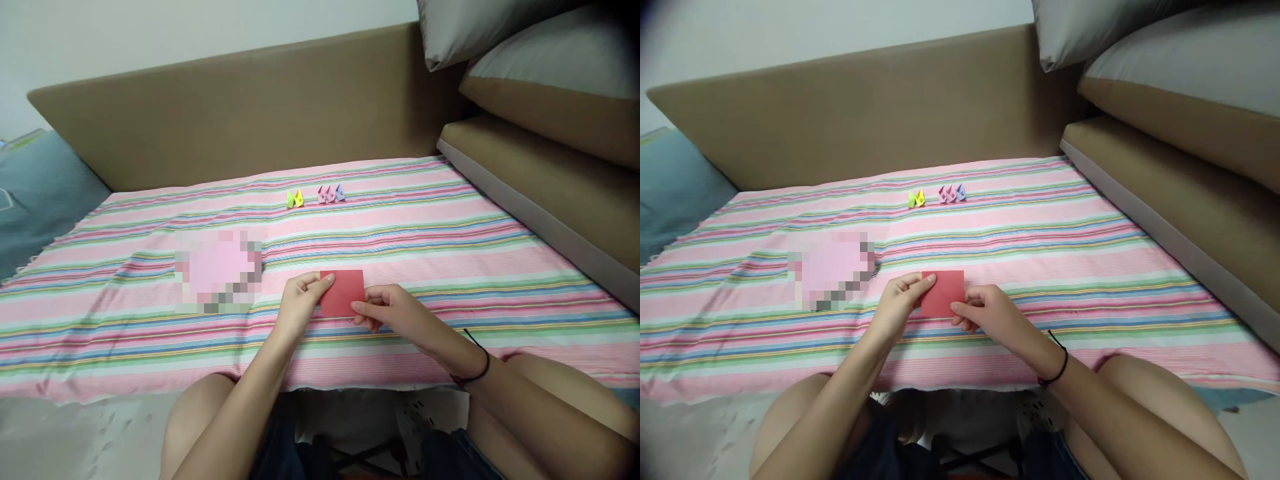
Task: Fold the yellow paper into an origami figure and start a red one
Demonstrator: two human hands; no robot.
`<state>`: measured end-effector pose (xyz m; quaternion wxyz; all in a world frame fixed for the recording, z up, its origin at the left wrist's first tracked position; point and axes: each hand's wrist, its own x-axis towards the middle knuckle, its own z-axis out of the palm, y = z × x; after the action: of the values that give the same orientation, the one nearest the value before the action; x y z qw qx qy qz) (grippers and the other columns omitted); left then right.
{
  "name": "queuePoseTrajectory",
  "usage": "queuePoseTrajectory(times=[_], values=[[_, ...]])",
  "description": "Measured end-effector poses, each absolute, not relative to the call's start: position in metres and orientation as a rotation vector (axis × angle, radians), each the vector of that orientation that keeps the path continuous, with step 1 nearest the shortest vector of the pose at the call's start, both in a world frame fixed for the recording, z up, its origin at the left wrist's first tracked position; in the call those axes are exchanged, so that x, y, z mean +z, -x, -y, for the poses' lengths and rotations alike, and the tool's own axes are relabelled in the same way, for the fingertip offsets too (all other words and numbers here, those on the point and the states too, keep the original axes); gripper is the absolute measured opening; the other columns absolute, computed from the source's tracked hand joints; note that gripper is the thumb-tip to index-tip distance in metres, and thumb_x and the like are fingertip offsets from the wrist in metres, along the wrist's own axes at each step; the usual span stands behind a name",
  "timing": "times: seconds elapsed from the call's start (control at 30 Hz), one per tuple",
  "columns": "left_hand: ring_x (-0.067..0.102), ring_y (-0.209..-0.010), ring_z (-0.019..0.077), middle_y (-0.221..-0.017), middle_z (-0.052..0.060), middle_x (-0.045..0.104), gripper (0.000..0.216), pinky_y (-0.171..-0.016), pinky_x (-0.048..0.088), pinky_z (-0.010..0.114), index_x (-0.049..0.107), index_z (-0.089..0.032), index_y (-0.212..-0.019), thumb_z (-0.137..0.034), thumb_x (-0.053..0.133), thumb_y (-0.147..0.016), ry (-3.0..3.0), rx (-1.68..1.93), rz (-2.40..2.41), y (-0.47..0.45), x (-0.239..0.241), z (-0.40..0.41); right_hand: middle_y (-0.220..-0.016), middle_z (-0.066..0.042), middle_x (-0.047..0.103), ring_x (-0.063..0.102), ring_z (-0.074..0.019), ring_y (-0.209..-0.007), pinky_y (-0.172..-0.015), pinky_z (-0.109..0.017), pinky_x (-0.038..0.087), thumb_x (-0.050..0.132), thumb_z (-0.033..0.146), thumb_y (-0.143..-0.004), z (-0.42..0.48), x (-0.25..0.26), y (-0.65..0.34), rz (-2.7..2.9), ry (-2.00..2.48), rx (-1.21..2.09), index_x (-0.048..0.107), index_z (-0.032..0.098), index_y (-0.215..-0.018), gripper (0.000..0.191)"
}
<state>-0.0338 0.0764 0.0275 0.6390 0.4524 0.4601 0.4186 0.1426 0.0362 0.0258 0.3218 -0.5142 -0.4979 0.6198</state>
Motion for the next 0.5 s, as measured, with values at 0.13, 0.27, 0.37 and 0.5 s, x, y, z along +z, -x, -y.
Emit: queuePoseTrajectory(times=[0.13, 0.27, 0.37, 0.5], values=[[0.055, -0.055, 0.0107, -0.058, -0.001, 0.061, 0.034, -0.058, 0.046, 0.023, 0.063, -0.013, -0.059, -0.043, 0.079, -0.062, -1.029, 0.977, -1.053, 0.0339, 0.0294, -0.0775, -0.062, -0.001, 0.064, 0.054, -0.0088, -0.054, -0.054, -0.024, 0.045, 0.067, 0.044, -0.076, -0.0348, 0.027, -0.1435, 1.286, 1.375, 1.649, 0.062, 0.015, -0.068, 0.03], [0.055, -0.056, 0.011, -0.06, 0.0, 0.061, 0.035, -0.058, 0.046, 0.024, 0.065, -0.013, -0.062, -0.046, 0.075, -0.066, -1.02, 0.99, -1.073, 0.0336, 0.027, -0.0798, -0.065, -0.002, 0.065, 0.055, -0.0094, -0.056, -0.056, -0.025, 0.046, 0.067, 0.043, -0.075, -0.0344, 0.026, -0.1444, 1.274, 1.39, 1.666, 0.061, 0.015, -0.067, 0.03], [0.054, -0.054, 0.0105, -0.057, -0.001, 0.059, 0.035, -0.056, 0.044, 0.023, 0.064, -0.013, -0.061, -0.046, 0.076, -0.065, -1.012, 1.007, -1.097, 0.0334, 0.0238, -0.0824, -0.068, -0.002, 0.067, 0.056, -0.0093, -0.056, -0.056, -0.024, 0.047, 0.067, 0.042, -0.076, -0.0339, 0.0244, -0.1448, 1.273, 1.387, 1.68, 0.061, 0.016, -0.068, 0.028], [0.053, -0.052, 0.0107, -0.057, -0.001, 0.06, 0.038, -0.053, 0.042, 0.022, 0.064, -0.015, -0.063, -0.051, 0.072, -0.066, -0.988, 1.005, -1.088, 0.0306, 0.0211, -0.0824, -0.07, -0.003, 0.068, 0.056, -0.0089, -0.057, -0.057, -0.024, 0.047, 0.065, 0.041, -0.077, -0.0341, 0.0218, -0.1443, 1.263, 1.386, 1.651, 0.061, 0.016, -0.069, 0.027]])
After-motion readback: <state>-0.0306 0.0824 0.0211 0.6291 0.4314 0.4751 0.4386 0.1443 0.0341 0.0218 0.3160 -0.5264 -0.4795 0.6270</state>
